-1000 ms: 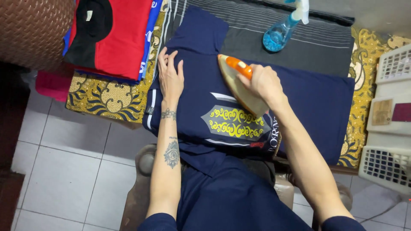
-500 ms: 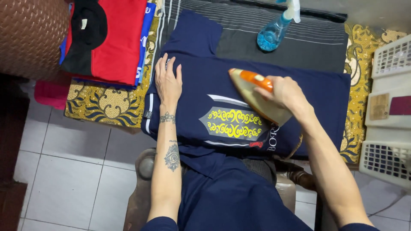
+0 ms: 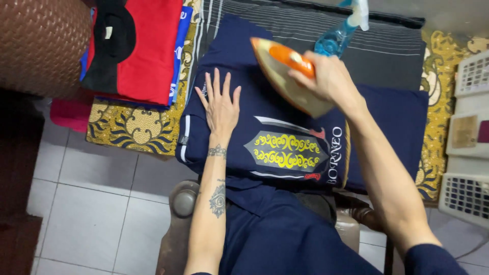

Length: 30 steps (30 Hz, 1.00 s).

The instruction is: Ironing a blue t-shirt using a spray bottle and a handheld iron, followed by folding the garment.

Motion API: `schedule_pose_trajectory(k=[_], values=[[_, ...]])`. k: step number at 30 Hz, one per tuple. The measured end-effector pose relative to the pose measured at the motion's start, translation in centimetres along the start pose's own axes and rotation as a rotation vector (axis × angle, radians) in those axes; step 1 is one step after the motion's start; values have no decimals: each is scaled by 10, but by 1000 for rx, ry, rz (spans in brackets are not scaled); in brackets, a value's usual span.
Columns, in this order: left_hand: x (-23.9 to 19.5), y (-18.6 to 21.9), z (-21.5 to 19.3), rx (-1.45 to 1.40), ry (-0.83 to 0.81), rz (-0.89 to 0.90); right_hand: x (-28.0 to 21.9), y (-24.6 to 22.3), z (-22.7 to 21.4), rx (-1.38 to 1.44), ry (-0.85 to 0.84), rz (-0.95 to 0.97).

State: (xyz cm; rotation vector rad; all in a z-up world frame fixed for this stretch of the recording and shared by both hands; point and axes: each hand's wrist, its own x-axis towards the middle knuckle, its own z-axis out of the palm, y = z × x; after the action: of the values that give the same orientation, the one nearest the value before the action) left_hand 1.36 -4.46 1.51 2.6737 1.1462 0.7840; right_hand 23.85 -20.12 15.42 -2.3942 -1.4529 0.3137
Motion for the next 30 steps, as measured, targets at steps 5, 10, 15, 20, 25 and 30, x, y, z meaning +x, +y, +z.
schedule_pose_trajectory(k=[5,10,15,20,25,30], values=[[6,4,-11,-20,-32,-7,91,-33,-2,-7,133,-264],[9,6,-15,16,-37,-14,178,-44,33,-13,241,-453],[10,9,-22,-5,-35,-16,206,-59,49,-309,-220,-294],[10,8,-18,-6,-55,-54,199,-58,47,-323,-325,-286],[18,-2,-16,-111,24,-149,224,-39,68,-374,-97,-277],[51,-27,-5,133,120,-349,241,-27,72,-356,-39,-253]])
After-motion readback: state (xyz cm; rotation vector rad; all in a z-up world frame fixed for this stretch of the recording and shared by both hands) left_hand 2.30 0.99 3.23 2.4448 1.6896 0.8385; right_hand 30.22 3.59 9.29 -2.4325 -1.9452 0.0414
